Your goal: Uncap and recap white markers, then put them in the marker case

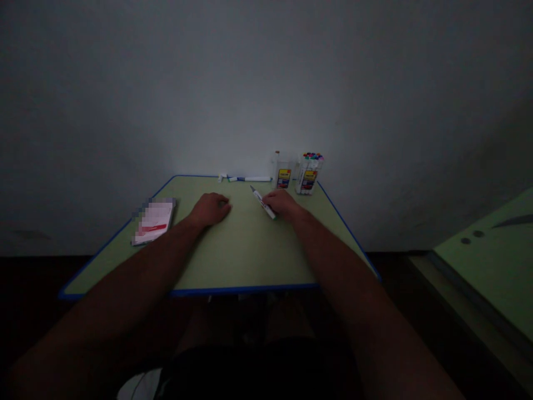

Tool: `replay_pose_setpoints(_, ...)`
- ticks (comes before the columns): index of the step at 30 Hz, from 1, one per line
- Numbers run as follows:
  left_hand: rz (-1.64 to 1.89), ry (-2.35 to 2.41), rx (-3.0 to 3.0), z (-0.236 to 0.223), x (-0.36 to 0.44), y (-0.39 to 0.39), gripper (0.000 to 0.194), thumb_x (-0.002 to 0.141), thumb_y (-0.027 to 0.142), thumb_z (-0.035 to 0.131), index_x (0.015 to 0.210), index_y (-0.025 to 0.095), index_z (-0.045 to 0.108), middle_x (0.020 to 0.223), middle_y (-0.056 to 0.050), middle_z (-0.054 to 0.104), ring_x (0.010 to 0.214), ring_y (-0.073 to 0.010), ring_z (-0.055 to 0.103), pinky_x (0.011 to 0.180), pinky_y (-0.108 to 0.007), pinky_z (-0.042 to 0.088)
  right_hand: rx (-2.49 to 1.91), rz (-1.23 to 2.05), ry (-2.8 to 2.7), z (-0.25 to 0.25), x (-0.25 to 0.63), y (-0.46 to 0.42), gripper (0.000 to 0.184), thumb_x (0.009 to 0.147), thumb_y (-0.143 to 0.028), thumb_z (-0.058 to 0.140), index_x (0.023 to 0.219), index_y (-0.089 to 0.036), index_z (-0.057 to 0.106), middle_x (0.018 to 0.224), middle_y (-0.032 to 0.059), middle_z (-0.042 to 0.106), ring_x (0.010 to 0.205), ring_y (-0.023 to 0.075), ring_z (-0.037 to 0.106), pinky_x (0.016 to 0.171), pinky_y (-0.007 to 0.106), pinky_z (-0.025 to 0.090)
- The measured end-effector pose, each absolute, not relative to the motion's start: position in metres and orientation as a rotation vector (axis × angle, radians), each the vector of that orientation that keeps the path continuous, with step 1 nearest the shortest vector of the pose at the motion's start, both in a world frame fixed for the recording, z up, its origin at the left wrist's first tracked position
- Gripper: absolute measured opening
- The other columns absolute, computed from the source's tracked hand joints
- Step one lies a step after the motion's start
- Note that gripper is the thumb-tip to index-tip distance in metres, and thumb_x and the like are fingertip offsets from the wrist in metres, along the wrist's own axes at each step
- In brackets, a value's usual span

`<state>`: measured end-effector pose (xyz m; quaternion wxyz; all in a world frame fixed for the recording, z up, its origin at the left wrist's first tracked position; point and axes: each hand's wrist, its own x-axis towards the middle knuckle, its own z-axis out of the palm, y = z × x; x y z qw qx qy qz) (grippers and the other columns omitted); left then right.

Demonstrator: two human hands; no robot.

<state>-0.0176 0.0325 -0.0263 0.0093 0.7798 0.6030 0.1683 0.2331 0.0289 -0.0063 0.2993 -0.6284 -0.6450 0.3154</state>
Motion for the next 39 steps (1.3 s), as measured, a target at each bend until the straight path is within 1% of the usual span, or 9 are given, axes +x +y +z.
replay_pose_setpoints(8,0.553,1.871,2.503,-0.032,-0.022,0.034,0.045,0.09,0.041,0.05,0.118,0.017,0.074,0.125,-0.012,0.071,0.118,-0.0263,0.064,0.108,-0.035,0.045,-1.608,0.8,-1.72,-0.014,0.24,0.029,0.025,0.087,-0.027,0.062,0.093,-0.012,0.081,0.076,0.003,0.073,0.064,0.011,0.059,0.059,0.02,0.038)
replay_pose_setpoints(14,0.511,2.029,2.485,-0.027,-0.015,0.04,0.039,0.089,0.042,0.052,0.108,0.016,0.075,0.112,-0.015,0.072,0.109,-0.029,0.064,0.099,-0.039,0.05,-1.606,0.802,-1.689,-0.012,0.238,0.028,0.023,0.088,-0.022,0.061,0.091,-0.01,0.081,0.078,0.0053,0.074,0.063,0.0107,0.059,0.058,0.021,0.038)
replay_pose_setpoints(17,0.442,2.092,2.469,-0.021,-0.01,0.05,0.038,0.09,0.043,0.05,0.105,0.016,0.073,0.11,-0.016,0.07,0.107,-0.0299,0.063,0.094,-0.04,0.051,-1.6,0.844,-1.636,-0.013,0.236,0.03,0.022,0.085,-0.019,0.063,0.093,-0.009,0.081,0.08,0.0063,0.074,0.063,0.0107,0.06,0.058,0.021,0.038)
replay_pose_setpoints(21,0.418,2.142,2.447,-0.02,-0.002,0.071,0.043,0.091,0.038,0.048,0.122,0.012,0.065,0.124,-0.019,0.064,0.114,-0.0306,0.06,0.098,-0.04,0.049,-1.607,0.865,-1.613,-0.013,0.234,0.031,0.021,0.084,-0.018,0.064,0.093,-0.011,0.081,0.081,0.0069,0.075,0.065,0.0115,0.062,0.058,0.021,0.039)
replay_pose_setpoints(26,0.453,2.097,2.549,-0.027,0.003,0.102,0.05,0.091,0.027,0.042,0.135,0.008,0.056,0.14,-0.021,0.055,0.129,-0.0312,0.049,0.111,-0.041,0.037,-1.604,0.862,-1.609,-0.014,0.233,0.032,0.021,0.084,-0.019,0.063,0.091,-0.012,0.081,0.081,0.0064,0.075,0.067,0.0123,0.064,0.056,0.021,0.038)
replay_pose_setpoints(29,0.414,2.064,2.589,-0.031,0.002,0.119,0.054,0.089,0.024,0.043,0.141,0.01,0.053,0.146,-0.018,0.053,0.131,-0.0299,0.048,0.113,-0.042,0.033,-1.617,0.86,-1.605,-0.012,0.233,0.031,0.021,0.084,-0.019,0.063,0.092,-0.012,0.081,0.08,0.0067,0.075,0.066,0.0126,0.064,0.056,0.021,0.039)
replay_pose_setpoints(32,0.34,2.043,2.607,-0.031,0.001,0.131,0.061,0.086,0.026,0.046,0.146,0.014,0.049,0.15,-0.015,0.051,0.129,-0.0315,0.049,0.109,-0.044,0.036,-1.635,0.854,-1.597,-0.01,0.231,0.03,0.021,0.083,-0.018,0.063,0.092,-0.011,0.081,0.079,0.0071,0.075,0.065,0.0126,0.063,0.056,0.021,0.039)
replay_pose_setpoints(34,0.281,2.035,2.605,-0.029,0.002,0.133,0.059,0.086,0.027,0.047,0.143,0.016,0.053,0.145,-0.014,0.056,0.126,-0.0321,0.051,0.106,-0.044,0.039,-1.634,0.866,-1.58,-0.01,0.231,0.029,0.021,0.083,-0.017,0.062,0.092,-0.011,0.081,0.079,0.007,0.075,0.064,0.0126,0.063,0.056,0.021,0.04)
replay_pose_setpoints(39,0.32,2.126,2.541,-0.021,0.003,0.121,0.045,0.084,0.026,0.051,0.124,0.018,0.07,0.119,-0.013,0.071,0.117,-0.0325,0.056,0.102,-0.043,0.043,-1.615,0.904,-1.535,-0.011,0.231,0.029,0.022,0.082,-0.017,0.062,0.093,-0.011,0.08,0.081,0.0067,0.075,0.064,0.0127,0.063,0.057,0.021,0.042)
